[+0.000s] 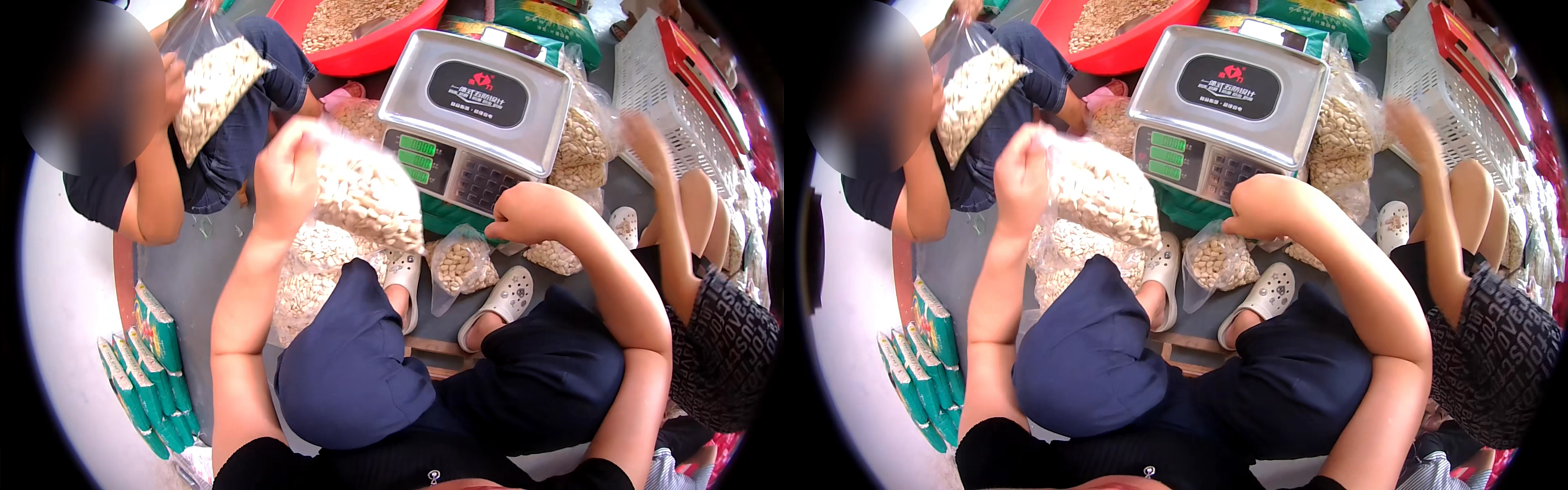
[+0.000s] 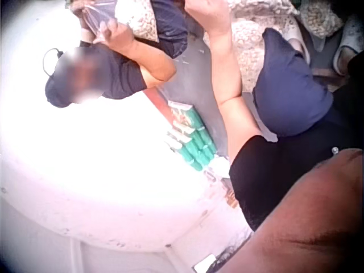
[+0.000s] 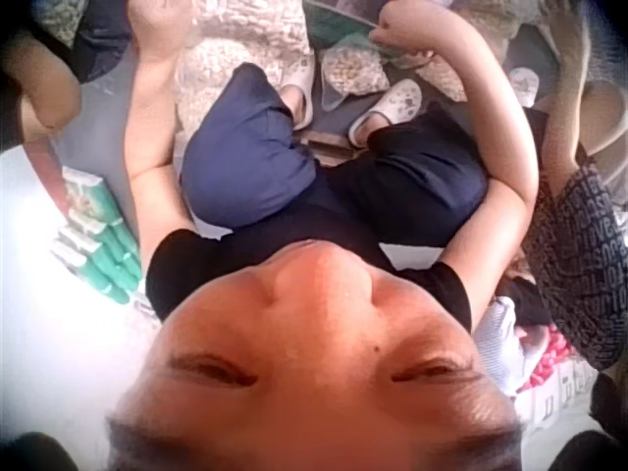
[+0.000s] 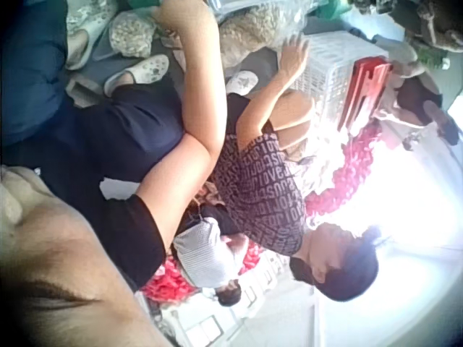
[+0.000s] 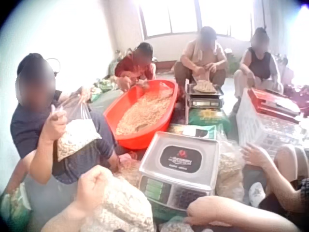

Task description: The person scoops nuts from a large bulk bag into small clear plastic bags, places each bag on a digital scale to measure weight, and then sets the filled bags aside. The process is repeated continuously.

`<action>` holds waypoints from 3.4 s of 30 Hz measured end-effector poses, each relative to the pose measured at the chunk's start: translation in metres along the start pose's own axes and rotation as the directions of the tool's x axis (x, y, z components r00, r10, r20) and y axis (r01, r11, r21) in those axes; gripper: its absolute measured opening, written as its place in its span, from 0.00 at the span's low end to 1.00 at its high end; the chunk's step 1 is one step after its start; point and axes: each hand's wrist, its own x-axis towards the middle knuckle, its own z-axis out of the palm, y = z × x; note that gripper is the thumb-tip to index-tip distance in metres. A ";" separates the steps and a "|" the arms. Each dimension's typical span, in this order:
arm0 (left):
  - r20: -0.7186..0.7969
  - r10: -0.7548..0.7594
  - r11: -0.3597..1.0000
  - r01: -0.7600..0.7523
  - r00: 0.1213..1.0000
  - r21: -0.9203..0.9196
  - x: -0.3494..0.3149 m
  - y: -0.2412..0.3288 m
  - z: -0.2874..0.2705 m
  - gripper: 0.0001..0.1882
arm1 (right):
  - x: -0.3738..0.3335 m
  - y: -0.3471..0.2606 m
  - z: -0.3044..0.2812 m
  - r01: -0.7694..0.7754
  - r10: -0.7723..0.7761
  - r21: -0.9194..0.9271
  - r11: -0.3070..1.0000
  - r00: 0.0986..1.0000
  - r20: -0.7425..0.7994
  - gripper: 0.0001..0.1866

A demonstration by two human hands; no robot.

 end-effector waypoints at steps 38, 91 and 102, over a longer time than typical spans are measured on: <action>0.197 -0.128 0.886 0.201 0.972 -0.417 0.083 -0.061 0.103 0.25 | 0.015 -0.006 -0.080 0.202 -0.224 -0.162 0.966 0.342 -0.913 0.09; 0.034 0.185 0.979 -0.181 0.982 -0.093 0.091 -0.045 0.121 0.23 | 0.075 -0.022 -0.131 -0.314 0.266 -0.075 0.946 0.891 -0.369 0.11; 0.034 0.285 0.949 -0.277 0.958 -0.153 0.089 -0.041 0.128 0.20 | 0.183 0.022 -0.076 -0.552 -0.081 -0.257 0.793 0.322 -0.943 0.23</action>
